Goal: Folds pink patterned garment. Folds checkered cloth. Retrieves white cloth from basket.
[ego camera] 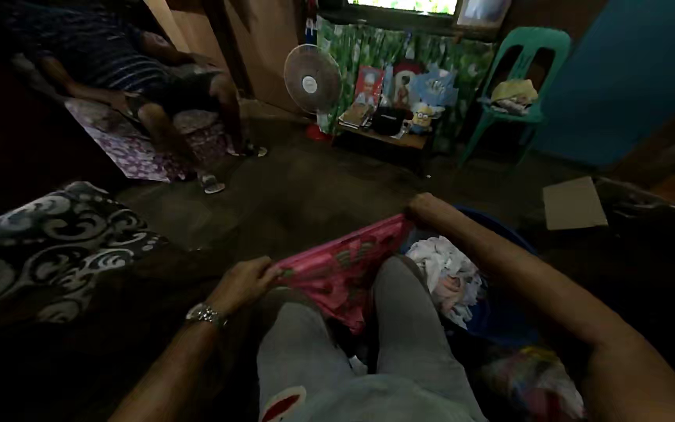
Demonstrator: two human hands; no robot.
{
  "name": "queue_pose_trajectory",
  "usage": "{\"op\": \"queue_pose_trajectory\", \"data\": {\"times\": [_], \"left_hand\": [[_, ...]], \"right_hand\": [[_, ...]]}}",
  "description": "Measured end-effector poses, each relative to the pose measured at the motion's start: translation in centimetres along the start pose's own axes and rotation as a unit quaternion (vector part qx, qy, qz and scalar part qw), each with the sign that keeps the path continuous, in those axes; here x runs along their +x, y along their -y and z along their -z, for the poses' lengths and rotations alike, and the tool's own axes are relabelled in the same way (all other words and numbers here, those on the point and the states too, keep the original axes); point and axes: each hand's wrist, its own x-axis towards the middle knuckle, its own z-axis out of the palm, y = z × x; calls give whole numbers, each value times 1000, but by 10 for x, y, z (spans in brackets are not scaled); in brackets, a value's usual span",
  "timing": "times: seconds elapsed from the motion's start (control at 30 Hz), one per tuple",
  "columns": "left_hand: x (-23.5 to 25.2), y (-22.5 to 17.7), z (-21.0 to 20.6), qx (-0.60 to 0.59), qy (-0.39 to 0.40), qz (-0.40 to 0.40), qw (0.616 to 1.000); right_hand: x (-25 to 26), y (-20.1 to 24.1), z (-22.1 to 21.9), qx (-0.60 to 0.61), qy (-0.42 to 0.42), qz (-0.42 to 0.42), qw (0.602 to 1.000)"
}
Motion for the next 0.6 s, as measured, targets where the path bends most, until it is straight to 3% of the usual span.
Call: {"op": "queue_pose_trajectory", "data": {"times": [0.13, 0.23, 0.3, 0.4, 0.53, 0.6], "left_hand": [[2, 1, 22, -1, -132, 44, 990], [-6, 4, 34, 17, -275, 36, 961], [-21, 5, 47, -33, -390, -15, 920], [-62, -2, 63, -107, -484, -118, 861], [-127, -59, 41, -226, -455, -287, 812], [-146, -94, 3, -240, -394, -332, 823]], "right_hand": [[12, 12, 10, 37, -142, 27, 989], [13, 29, 15, 48, -242, 31, 969], [10, 44, 24, 78, -307, 29, 948], [-2, 61, 35, 118, -388, 44, 913], [-18, 65, 22, 141, -457, 77, 875], [-20, 58, 4, 149, -449, 75, 878]]}}
